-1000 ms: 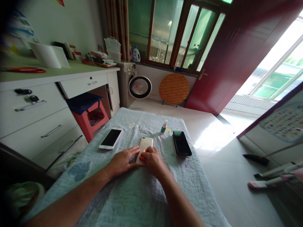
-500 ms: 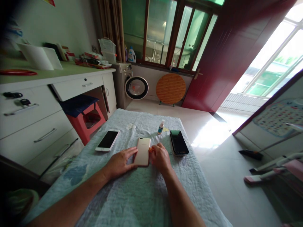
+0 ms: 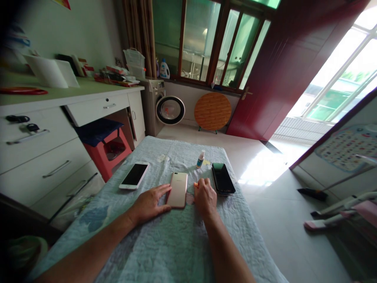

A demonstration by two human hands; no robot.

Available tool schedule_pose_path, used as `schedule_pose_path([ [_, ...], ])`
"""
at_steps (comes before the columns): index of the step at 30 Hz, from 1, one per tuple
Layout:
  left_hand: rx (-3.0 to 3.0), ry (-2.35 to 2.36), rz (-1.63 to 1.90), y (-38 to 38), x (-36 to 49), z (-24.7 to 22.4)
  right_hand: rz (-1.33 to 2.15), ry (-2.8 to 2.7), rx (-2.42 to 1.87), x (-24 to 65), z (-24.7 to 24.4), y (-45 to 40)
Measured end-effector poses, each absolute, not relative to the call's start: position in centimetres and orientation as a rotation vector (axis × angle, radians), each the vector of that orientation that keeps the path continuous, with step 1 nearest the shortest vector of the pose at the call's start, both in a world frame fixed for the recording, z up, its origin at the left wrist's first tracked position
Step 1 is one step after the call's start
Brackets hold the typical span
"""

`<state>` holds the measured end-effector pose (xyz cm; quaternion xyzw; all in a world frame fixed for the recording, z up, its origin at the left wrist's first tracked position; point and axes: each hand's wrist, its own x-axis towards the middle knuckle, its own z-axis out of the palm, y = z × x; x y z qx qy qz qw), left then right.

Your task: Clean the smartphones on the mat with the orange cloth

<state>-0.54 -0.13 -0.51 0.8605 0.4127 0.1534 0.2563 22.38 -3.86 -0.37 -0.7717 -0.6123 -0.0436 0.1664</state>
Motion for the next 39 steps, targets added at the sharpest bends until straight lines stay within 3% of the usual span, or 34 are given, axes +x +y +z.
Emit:
schedule_pose_path([
  [8,2.244,1.106,0.486,-0.1,-0.6,-0.3,-0.190,-1.817,-2.247,22.0,-0.1,-4.1],
  [15,1.830,1.123,0.591,0.4,-0.6,-0.1,-0.340,-1.766,-2.178,20.2,2.0,-5.1],
  [24,1.328,1.023,0.666,0.4,-0.3,-0.5,-0.126,-2.030,-1.992,17.4,0.5,-5.4],
  [39,1.370,0.895,0.752,0.4,0.1,-1.3,0.246,-1.650,-1.881,16.9,-1.0,-5.1],
])
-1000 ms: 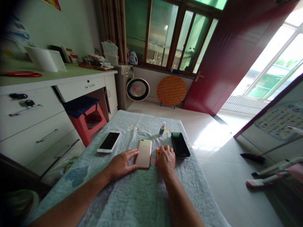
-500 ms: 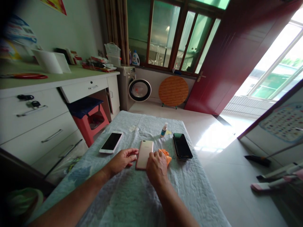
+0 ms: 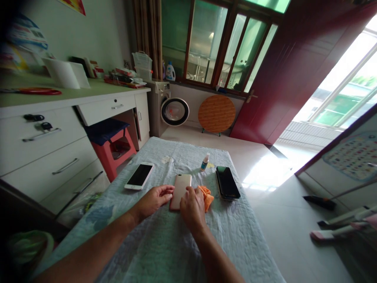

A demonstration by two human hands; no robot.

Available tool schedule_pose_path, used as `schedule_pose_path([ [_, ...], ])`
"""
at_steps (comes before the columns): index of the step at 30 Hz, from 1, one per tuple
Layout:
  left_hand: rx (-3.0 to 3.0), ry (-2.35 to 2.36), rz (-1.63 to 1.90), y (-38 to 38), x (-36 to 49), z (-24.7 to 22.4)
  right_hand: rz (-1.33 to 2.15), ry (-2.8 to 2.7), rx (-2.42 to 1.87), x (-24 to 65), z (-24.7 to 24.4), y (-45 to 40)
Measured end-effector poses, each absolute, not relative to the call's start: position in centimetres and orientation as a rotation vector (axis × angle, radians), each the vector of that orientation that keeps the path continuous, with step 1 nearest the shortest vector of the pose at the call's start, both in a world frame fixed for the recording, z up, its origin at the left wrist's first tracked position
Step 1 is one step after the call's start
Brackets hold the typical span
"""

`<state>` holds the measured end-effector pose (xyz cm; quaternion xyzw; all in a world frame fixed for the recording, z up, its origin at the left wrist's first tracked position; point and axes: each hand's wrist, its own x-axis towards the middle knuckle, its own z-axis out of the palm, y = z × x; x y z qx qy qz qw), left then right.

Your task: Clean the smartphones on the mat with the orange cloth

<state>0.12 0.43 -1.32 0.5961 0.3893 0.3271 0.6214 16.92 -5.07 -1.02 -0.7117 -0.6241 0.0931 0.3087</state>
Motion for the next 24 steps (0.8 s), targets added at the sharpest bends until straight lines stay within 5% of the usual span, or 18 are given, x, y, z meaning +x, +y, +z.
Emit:
schedule_pose_path([
  [10,1.185,0.866,0.651,-0.2,0.0,1.2,0.366,-1.530,-1.387,14.8,-0.8,-5.3],
  [24,0.954,0.917,0.708,0.0,-0.1,0.7,0.239,-2.021,-1.281,14.1,0.2,-6.4],
])
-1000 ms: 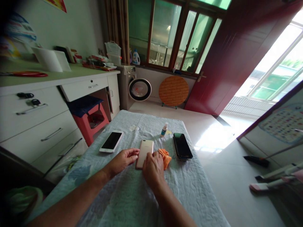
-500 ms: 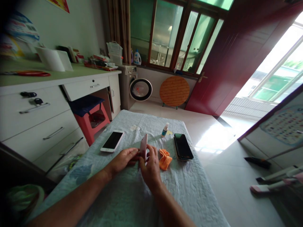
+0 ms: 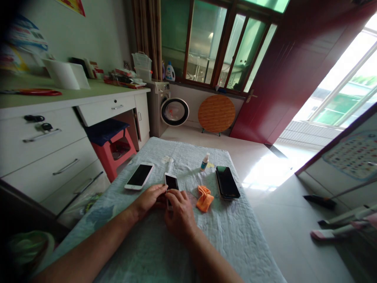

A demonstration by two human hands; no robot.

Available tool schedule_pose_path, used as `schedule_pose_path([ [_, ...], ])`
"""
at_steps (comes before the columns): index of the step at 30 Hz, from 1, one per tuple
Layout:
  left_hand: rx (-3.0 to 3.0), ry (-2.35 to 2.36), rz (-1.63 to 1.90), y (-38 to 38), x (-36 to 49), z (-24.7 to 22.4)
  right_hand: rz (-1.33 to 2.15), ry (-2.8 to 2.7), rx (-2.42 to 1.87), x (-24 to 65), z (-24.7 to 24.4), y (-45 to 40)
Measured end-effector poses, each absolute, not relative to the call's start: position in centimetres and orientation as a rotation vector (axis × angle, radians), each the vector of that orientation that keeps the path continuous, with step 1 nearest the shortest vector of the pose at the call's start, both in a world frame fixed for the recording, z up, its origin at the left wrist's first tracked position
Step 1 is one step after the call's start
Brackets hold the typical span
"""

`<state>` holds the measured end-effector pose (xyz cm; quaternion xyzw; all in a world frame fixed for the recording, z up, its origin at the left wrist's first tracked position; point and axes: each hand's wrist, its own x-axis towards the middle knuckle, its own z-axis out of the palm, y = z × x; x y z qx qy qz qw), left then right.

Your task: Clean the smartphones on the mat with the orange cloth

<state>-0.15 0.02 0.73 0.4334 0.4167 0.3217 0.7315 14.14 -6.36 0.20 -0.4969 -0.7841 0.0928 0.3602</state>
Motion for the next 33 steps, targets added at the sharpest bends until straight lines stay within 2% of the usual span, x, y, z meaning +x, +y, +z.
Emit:
schedule_pose_path([
  [7,0.959,0.965,0.708,0.1,-0.3,0.7,0.259,-2.135,-1.299,14.8,1.2,-6.9],
  [12,0.909,0.926,0.776,0.0,-0.2,0.9,0.016,-1.857,-1.543,14.7,0.2,-6.7],
  [15,0.884,0.807,0.802,-0.3,0.0,0.9,-0.013,-1.813,-1.602,14.8,-0.6,-6.4],
  [26,0.920,0.596,0.843,-0.9,0.8,1.2,0.054,-1.764,-1.591,15.4,0.3,-6.2],
  [33,1.058,0.733,0.814,-0.7,0.1,0.6,-0.141,-1.689,-1.614,18.4,0.6,-5.5],
])
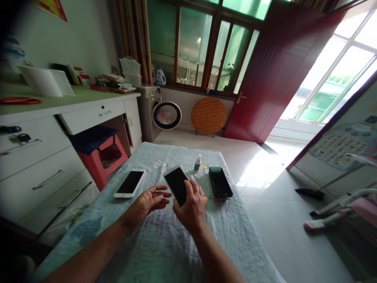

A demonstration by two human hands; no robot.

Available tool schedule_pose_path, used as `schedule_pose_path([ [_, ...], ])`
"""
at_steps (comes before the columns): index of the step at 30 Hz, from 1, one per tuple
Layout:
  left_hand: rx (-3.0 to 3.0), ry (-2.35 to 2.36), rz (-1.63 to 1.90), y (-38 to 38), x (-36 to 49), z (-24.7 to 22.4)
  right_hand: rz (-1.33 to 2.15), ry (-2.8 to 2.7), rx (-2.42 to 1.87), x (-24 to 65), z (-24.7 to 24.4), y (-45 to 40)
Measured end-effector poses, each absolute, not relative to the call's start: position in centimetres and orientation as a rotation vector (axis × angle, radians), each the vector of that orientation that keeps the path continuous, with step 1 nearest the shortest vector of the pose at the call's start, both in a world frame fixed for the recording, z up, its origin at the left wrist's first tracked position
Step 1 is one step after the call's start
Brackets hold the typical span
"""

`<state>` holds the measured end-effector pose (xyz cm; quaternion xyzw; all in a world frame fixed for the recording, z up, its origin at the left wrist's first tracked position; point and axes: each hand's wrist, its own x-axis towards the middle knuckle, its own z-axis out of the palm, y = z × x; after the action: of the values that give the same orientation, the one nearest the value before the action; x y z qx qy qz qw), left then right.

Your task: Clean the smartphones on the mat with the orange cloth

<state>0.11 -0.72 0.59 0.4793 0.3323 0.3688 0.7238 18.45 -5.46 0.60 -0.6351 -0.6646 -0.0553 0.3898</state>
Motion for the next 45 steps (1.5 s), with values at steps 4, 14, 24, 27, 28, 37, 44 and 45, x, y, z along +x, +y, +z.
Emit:
schedule_pose_path([
  [4,1.084,0.812,0.840,-0.3,-0.3,0.4,-0.270,-1.560,-1.764,22.1,0.9,-4.7],
  [14,1.209,0.879,0.874,0.1,-0.4,-0.2,-0.354,-1.140,-2.280,29.0,1.3,-4.2],
  [24,1.290,0.916,0.928,0.0,-0.3,0.2,-0.250,-1.112,-2.447,29.6,1.0,-3.6],
  [27,1.293,0.941,0.961,0.2,-0.4,0.2,-0.232,-1.115,-2.471,29.6,1.1,-3.3],
  [28,1.294,0.948,0.968,0.3,-0.4,0.1,-0.224,-1.117,-2.478,29.6,1.1,-3.2],
  [37,1.306,0.985,1.009,0.8,-0.6,0.0,-0.185,-1.147,-2.493,29.8,0.7,-3.1],
  [44,1.545,1.116,1.073,1.7,-1.5,-0.4,-0.372,-1.214,-2.281,28.9,0.7,-3.4],
  [45,1.649,1.170,1.093,1.9,-1.7,-0.4,-0.392,-1.287,-2.179,28.4,0.8,-3.4],
])
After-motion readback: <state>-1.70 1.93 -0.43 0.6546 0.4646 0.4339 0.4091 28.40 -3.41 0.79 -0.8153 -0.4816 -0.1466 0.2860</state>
